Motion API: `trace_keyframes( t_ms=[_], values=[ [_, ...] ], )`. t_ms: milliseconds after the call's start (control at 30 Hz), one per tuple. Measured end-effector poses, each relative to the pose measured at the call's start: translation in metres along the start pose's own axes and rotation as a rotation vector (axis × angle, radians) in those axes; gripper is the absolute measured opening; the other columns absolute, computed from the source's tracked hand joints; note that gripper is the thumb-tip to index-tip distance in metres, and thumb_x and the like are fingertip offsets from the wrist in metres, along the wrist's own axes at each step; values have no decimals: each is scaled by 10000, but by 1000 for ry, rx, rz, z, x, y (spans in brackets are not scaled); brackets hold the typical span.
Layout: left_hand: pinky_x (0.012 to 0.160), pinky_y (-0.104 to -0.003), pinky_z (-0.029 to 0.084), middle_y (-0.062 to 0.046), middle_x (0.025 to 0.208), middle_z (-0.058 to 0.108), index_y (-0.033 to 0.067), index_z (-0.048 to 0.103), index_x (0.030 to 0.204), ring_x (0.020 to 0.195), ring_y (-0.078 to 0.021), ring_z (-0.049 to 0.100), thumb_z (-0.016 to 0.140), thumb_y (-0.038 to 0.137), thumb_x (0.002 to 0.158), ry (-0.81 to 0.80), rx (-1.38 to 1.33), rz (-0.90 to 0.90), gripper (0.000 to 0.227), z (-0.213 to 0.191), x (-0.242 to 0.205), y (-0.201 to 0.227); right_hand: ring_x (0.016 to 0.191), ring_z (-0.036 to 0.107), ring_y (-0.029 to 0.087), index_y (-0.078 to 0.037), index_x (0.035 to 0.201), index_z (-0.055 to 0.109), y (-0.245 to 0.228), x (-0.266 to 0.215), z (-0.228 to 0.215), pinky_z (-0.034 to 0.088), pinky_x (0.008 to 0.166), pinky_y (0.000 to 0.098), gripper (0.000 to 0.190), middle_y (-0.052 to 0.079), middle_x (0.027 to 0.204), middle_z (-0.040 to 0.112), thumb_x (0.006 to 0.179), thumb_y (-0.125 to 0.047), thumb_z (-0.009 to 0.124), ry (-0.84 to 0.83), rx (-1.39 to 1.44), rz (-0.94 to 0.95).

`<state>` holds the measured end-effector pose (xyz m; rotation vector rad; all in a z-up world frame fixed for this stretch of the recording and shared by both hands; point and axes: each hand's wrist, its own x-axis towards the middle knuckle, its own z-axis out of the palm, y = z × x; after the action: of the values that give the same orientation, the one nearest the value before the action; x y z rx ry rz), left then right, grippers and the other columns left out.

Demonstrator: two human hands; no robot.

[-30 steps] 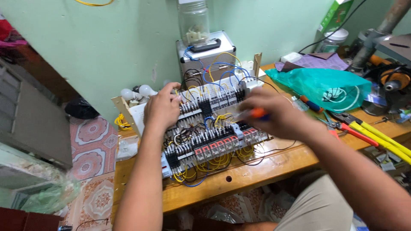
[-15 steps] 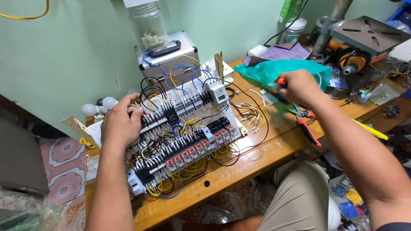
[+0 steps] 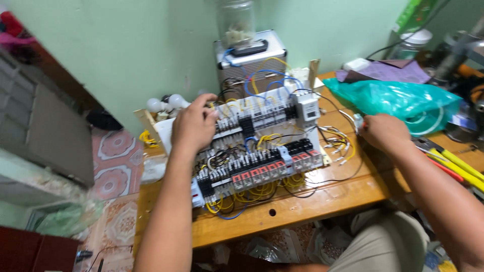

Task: The person sits on the floor and works on an electrical distribution board placed on a wooden table. They use a screwdriver to tighten connections on the circuit breakers and handle various colored wires to secure them into the terminals.

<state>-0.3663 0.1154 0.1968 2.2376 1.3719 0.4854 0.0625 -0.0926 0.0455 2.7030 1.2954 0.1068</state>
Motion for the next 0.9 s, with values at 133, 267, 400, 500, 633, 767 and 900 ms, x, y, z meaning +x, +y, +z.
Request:
trace_keyframes(
  t_ms=[133,267,400,500,633,767,900],
  values=[
    [856,-511,548,68,1165,766,340,559,1405,1033,-298,691,586,245,1001,-56,-22,-3,416,-3,-1,1,1005,723,399,-184,1113,748,-8,-17,-33,584,727,497,354,151,1099,779,982,-458,567,-25,62,61],
    [844,-477,541,42,1049,741,318,545,1439,965,-242,685,649,207,967,-74,-44,17,496,-6,-5,3,855,733,362,-217,1133,772,-4,-30,-76,526,652,458,362,103,943,797,1040,-554,676,318,271,16],
    [840,-503,496,34,1029,727,308,544,1432,984,-286,664,646,184,930,-60,-14,66,527,2,4,-8,753,456,159,-49,1243,716,-24,-79,-145,391,732,316,93,85,949,608,1168,-55,771,574,849,-396],
    [852,-510,486,37,1013,731,292,546,1421,1001,-300,661,664,165,885,-26,11,150,563,8,9,-14,786,456,206,51,1236,546,-62,-113,-180,374,765,350,274,118,885,470,1337,-123,360,684,935,-552],
    [871,-505,498,33,1061,728,287,507,1455,1017,-296,664,645,151,887,-53,37,151,600,6,8,-12,578,445,249,-41,661,480,-164,-154,-207,404,641,401,572,105,599,437,1044,-463,428,677,1601,-1075],
    [1051,-517,481,5,1008,764,323,537,1424,1095,-333,714,680,273,895,-43,46,212,550,16,18,-29,450,491,281,23,617,596,-247,-142,-190,415,509,404,371,169,509,525,803,-280,491,595,1980,-1212],
    [1058,-511,474,-16,1065,762,307,515,1446,1132,-341,703,662,272,916,-68,55,215,551,13,18,-28,453,479,254,42,587,586,-282,-141,-184,378,451,354,406,138,474,457,851,-257,510,637,2010,-1216]
  ],
)
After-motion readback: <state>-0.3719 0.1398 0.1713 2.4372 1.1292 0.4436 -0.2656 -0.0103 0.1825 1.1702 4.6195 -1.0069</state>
